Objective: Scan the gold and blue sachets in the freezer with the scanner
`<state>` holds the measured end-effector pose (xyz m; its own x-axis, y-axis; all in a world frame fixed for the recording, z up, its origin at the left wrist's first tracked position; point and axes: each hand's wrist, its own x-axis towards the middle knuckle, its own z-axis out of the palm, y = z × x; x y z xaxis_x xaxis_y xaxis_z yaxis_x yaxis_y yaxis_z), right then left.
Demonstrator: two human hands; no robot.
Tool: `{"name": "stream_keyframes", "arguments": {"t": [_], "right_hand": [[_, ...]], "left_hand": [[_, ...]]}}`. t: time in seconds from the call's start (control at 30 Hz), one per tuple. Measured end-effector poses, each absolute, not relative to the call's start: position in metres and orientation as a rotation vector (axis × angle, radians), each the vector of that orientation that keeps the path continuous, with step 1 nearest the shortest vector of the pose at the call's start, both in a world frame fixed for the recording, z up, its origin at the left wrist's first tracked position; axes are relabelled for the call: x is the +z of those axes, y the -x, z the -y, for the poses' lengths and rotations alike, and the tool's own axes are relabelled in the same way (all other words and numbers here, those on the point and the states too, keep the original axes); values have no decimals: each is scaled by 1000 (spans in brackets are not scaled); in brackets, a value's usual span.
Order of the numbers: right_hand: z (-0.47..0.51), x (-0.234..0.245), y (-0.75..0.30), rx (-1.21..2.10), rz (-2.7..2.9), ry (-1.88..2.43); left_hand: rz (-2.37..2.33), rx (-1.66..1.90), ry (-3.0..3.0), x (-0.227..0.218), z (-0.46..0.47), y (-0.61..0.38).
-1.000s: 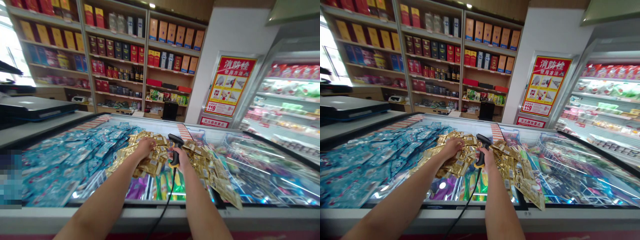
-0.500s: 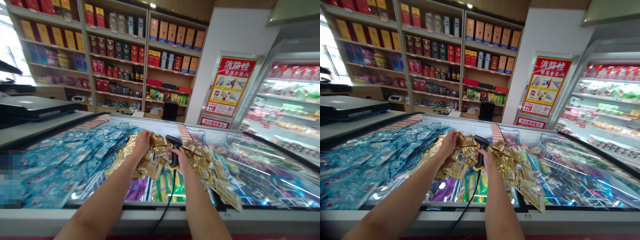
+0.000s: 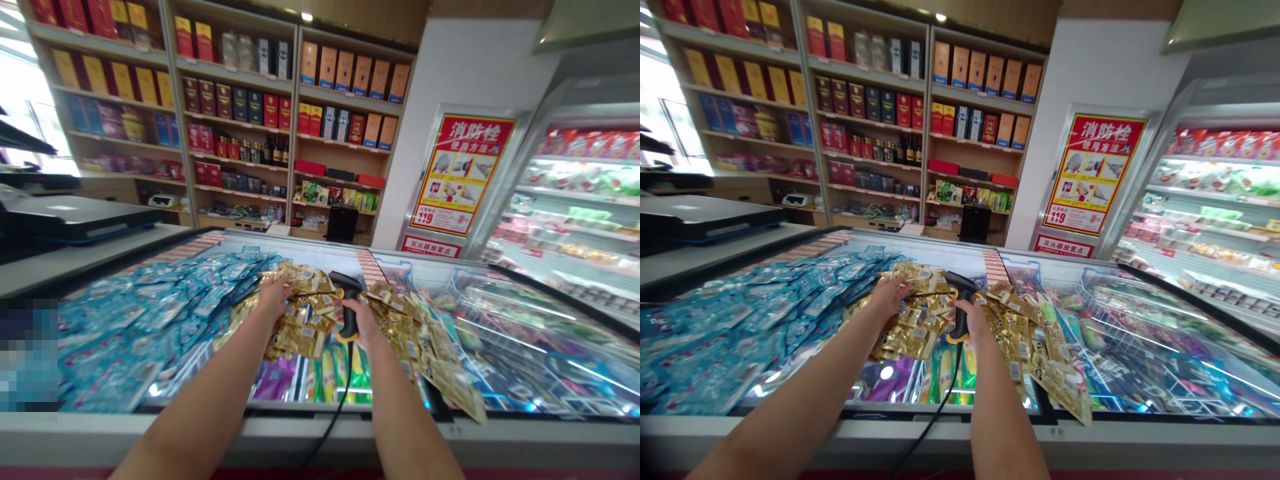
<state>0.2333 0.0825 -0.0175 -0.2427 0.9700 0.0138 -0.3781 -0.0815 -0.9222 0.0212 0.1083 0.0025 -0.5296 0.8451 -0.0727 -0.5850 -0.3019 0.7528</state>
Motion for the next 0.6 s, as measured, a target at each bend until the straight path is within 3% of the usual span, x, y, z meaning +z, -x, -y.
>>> {"name": "stream_keyframes", "arguments": {"t": [0.6], "right_hand": [[-78, -14, -233, 1601, 1071, 786]], "left_hand": [[-1052, 1895, -475, -2, -111, -18]]}}
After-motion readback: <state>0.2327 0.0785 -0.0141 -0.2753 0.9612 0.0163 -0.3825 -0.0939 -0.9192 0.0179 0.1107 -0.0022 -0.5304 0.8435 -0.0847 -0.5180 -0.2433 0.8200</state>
